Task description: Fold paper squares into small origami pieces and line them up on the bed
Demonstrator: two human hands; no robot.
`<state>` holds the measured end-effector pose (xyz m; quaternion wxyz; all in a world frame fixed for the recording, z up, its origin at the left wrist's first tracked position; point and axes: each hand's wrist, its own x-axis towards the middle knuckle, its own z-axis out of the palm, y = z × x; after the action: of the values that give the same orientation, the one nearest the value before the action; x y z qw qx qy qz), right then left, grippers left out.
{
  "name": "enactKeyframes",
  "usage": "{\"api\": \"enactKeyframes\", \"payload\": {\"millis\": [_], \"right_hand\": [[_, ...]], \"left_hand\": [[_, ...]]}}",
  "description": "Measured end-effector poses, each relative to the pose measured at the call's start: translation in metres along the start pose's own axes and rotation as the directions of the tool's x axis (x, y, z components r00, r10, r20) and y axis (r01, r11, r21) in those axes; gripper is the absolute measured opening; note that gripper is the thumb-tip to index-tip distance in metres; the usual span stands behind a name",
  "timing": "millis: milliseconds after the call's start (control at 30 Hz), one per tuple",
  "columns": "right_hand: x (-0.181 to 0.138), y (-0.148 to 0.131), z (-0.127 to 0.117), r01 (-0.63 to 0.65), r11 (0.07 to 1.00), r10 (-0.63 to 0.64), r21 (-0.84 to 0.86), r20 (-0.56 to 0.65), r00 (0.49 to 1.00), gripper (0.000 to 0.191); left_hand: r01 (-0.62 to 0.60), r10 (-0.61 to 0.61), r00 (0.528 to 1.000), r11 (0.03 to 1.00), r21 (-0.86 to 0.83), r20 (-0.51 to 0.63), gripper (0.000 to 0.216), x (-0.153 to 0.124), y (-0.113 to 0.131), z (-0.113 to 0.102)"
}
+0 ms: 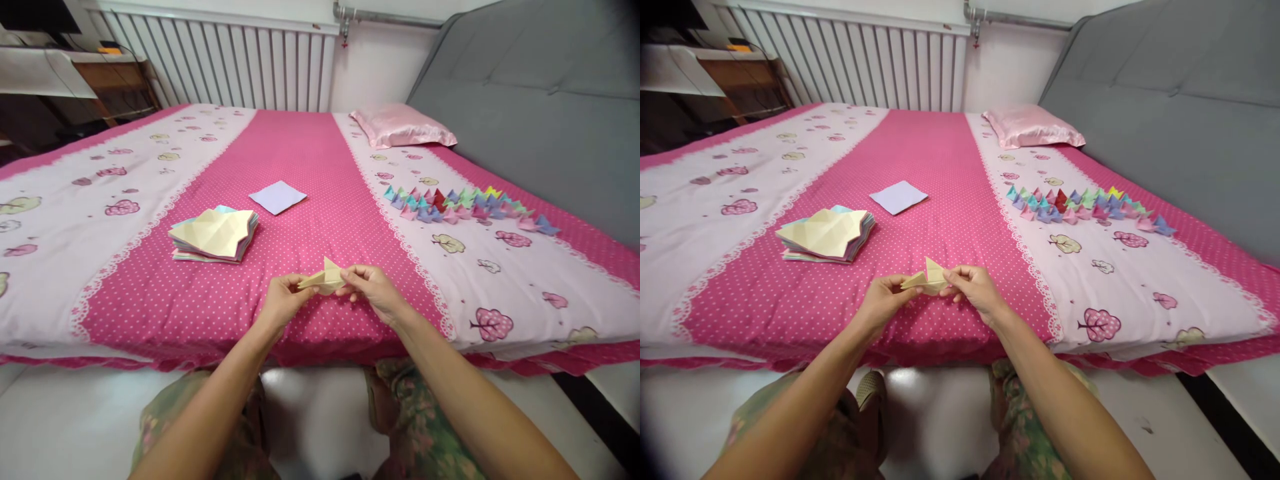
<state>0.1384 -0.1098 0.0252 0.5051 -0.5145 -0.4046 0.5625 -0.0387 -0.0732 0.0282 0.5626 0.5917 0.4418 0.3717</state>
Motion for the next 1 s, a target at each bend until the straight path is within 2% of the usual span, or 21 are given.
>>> {"api": "enactKeyframes", "payload": {"millis": [133, 233, 333, 400, 567, 667, 800, 1000], "right_hand": [[0.001, 0.000, 0.001, -0.011, 1.000, 0.012, 0.021, -0.046, 0.999, 0.027], [0.000, 0.000, 0.001, -0.005, 0.999, 0.007, 0.032, -0.054, 0.999, 0.026], [-0.001, 0.001, 0.002, 0.011, 0.999, -0.009, 0.033, -0.068, 0.998, 0.024], [-0.001, 0.001, 0.004, 0.013, 0.999, -0.009, 0.048, -0.093, 0.996, 0.024], [0.000, 0.003, 0.008, 0.032, 0.995, -0.014, 0.098, -0.178, 0.984, 0.023], [0.000, 0.005, 0.009, 0.042, 0.993, -0.018, 0.108, -0.214, 0.977, 0.022], [0.000, 0.007, 0.011, 0.027, 0.992, 0.002, 0.120, -0.228, 0.974, 0.025], [-0.003, 0.003, 0.014, 0.022, 0.987, 0.008, 0.157, -0.189, 0.982, 0.029]], "left_hand": [[-0.208, 0.213, 0.977, 0.957, 0.203, -0.001, 0.010, 0.000, -0.005, 0.000], [-0.409, 0.427, 0.904, 0.836, 0.366, 0.034, 0.021, -0.003, -0.009, 0.000], [-0.532, 0.546, 0.830, 0.710, 0.461, 0.117, 0.027, -0.006, -0.012, 0.000], [-0.561, 0.568, 0.808, 0.657, 0.503, 0.158, 0.027, -0.007, -0.014, 0.001], [-0.540, 0.567, 0.811, 0.629, 0.559, 0.146, 0.021, -0.011, -0.014, 0.002], [-0.549, 0.587, 0.794, 0.578, 0.604, 0.159, 0.020, -0.013, -0.013, 0.003], [-0.535, 0.590, 0.786, 0.496, 0.684, 0.187, 0.024, -0.012, -0.010, 0.005], [-0.546, 0.578, 0.786, 0.482, 0.686, 0.220, 0.023, -0.009, -0.011, 0.008]]}}
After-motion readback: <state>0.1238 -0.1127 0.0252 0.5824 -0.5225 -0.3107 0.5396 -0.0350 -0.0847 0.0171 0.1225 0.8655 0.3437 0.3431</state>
